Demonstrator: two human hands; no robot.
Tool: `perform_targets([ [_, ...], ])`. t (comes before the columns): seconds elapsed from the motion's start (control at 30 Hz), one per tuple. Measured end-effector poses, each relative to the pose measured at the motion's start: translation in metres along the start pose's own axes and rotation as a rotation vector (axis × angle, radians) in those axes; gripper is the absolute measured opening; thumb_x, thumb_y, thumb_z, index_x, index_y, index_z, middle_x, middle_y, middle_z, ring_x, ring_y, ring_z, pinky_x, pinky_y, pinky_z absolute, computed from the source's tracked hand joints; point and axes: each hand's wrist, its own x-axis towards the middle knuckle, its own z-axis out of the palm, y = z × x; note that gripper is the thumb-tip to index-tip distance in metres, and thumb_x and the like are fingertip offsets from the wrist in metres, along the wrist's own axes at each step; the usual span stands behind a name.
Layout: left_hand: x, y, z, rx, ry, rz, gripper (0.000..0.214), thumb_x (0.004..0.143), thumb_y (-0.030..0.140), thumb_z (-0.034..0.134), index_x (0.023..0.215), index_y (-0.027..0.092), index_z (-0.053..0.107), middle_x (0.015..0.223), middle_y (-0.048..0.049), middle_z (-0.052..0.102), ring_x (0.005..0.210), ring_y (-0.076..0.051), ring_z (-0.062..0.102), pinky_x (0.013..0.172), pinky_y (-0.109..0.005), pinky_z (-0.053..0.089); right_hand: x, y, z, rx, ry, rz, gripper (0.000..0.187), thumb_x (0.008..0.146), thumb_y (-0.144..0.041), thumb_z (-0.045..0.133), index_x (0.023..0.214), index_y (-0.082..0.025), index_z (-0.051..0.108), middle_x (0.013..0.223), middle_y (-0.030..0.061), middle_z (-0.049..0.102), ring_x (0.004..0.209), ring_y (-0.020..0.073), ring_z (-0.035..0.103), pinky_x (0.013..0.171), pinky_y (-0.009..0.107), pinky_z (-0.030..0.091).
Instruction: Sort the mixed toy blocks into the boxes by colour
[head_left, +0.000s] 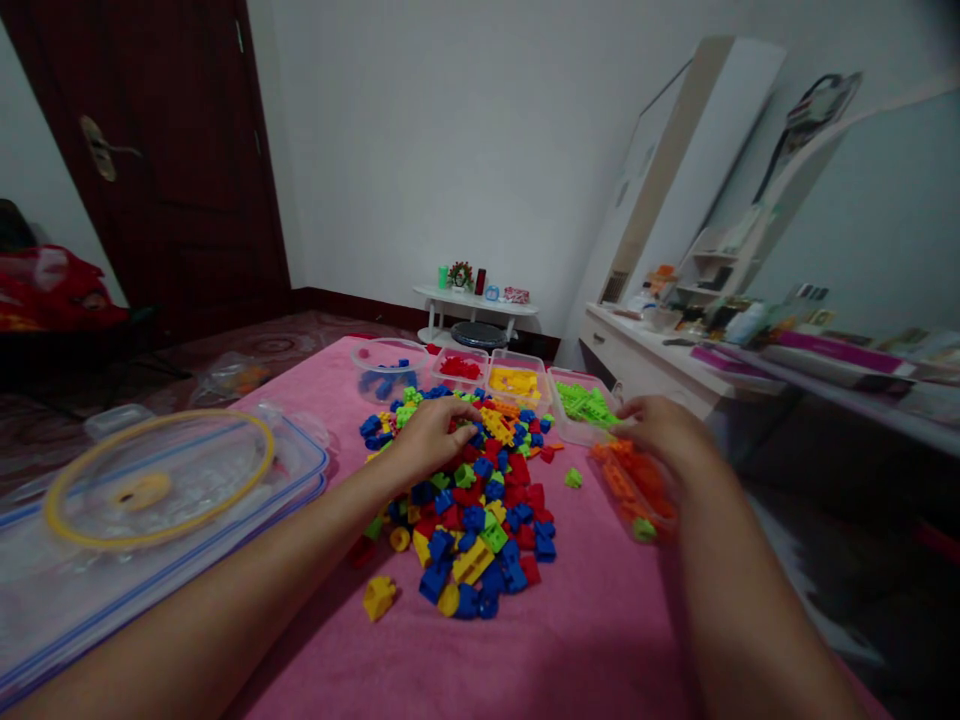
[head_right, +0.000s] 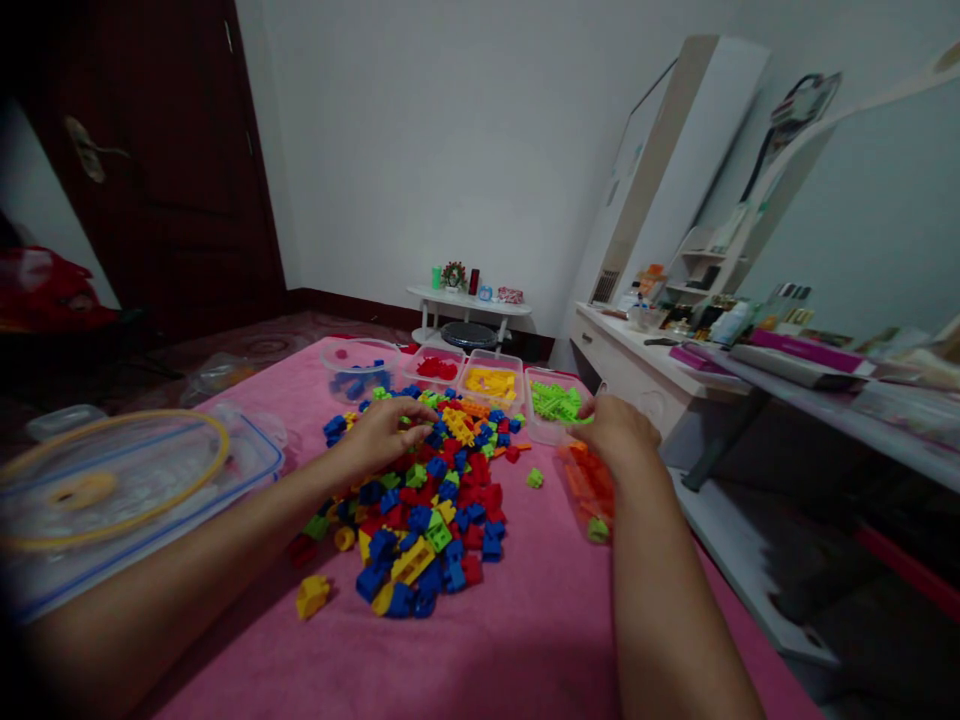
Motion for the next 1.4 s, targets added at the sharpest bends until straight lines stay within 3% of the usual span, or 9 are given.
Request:
perform_targets([
  [0.2,0.005,0.007,-0.024,-0.016,-0.119,-0.001,0.02,0.076,0.028,0.057,0.082,0.016,0.071,0.077,-0.0035,0.07,0.069,-0.017,0.062,0.065,-0.025,0.046,-0.036,-0.089,0.036,0.307,-0.275,-0.45,0.02,0.071,-0.034,0.064,0.086,-0.022,0.072,0.09,0.0048,0.07,0.084,0.0197,0.064,0.074,0.029,0.045],
  [0.3,0.0,0.019,-0.047,-0.245,-0.489,-0.025,0.024,0.079,0.034,0.056,0.078,0.016,0.07,0.065,-0.0022,0.067,0.057,-0.013,0.058,0.054,-0.021,0.044,-0.051,-0.107,0.061,0.456,-0.427,-0.616,0.03,0.071,-0.037,0.066,0.097,-0.022,0.07,0.101,0.005,0.069,0.093,0.0206,0.062,0.082,0.03,0.045],
  [0.43,-0.02,0.045,-0.052,-0.486,-1.168,0.053,0.026,0.076,0.031,0.064,0.096,0.016,0.07,0.079,-0.0037,0.071,0.069,-0.014,0.063,0.063,-0.021,0.049,-0.051,-0.104,0.076,0.429,-0.441,-0.543,0.026,0.073,-0.034,0.064,0.094,-0.02,0.072,0.095,0.0063,0.071,0.087,0.0211,0.063,0.078,0.031,0.045],
  [0.53,-0.035,0.066,-0.036,-0.42,-1.388,0.192,0.037,0.074,0.023,0.066,0.11,0.013,0.066,0.091,-0.0052,0.07,0.079,-0.014,0.065,0.069,-0.019,0.049,-0.043,-0.097,0.072,0.453,-0.469,-0.5,0.021,0.074,-0.03,0.061,0.085,-0.017,0.074,0.079,0.0049,0.071,0.073,0.0175,0.062,0.068,0.027,0.044],
  [0.7,-0.043,0.086,-0.02,-0.11,-1.283,0.359,0.054,0.068,0.027,0.072,0.119,0.012,0.061,0.097,-0.0063,0.07,0.078,-0.014,0.064,0.067,-0.019,0.047,-0.039,-0.092,0.056,0.631,-0.555,-0.432,0.03,0.073,-0.039,0.059,0.074,-0.012,0.07,0.064,0.0035,0.064,0.058,0.0128,0.054,0.053,0.023,0.038],
  [0.93,-0.035,0.069,-0.032,0.069,-1.061,0.333,0.042,0.065,0.031,0.072,0.105,0.018,0.068,0.082,-0.0026,0.071,0.066,-0.015,0.062,0.055,-0.021,0.044,-0.028,-0.097,0.044,0.64,-0.551,-0.319,0.026,0.07,-0.036,0.057,0.076,-0.012,0.065,0.057,-0.0003,0.055,0.049,0.009,0.047,0.045,0.02,0.035],
  [1.13,-0.024,0.043,-0.035,-0.149,-1.032,0.144,0.034,0.07,0.03,0.068,0.103,0.021,0.068,0.088,-0.0004,0.071,0.07,-0.012,0.062,0.06,-0.018,0.044,0.01,-0.102,0.035,0.598,-0.515,-0.129,0.017,0.07,-0.022,0.057,0.081,-0.013,0.065,0.058,0.0006,0.059,0.046,0.0076,0.052,0.041,0.015,0.032],
  [1.3,-0.016,0.027,-0.034,-0.192,-0.781,-0.002,0.034,0.073,0.031,0.063,0.104,0.02,0.067,0.077,-0.0011,0.07,0.061,-0.011,0.059,0.055,-0.018,0.042,0.043,-0.102,0.054,0.695,-0.279,-0.083,0.042,0.077,-0.028,0.055,0.117,-0.016,0.056,0.087,0.0081,0.068,0.066,0.0145,0.067,0.051,0.019,0.045],
  [1.4,-0.01,0.02,-0.03,-0.143,-0.57,-0.034,0.03,0.074,0.03,0.059,0.099,0.017,0.069,0.074,-0.002,0.069,0.058,-0.01,0.057,0.053,-0.018,0.04,0.049,-0.1,0.083,0.494,-0.172,-0.239,0.034,0.073,-0.022,0.056,0.106,-0.015,0.064,0.093,0.0093,0.07,0.079,0.0176,0.067,0.062,0.024,0.05],
])
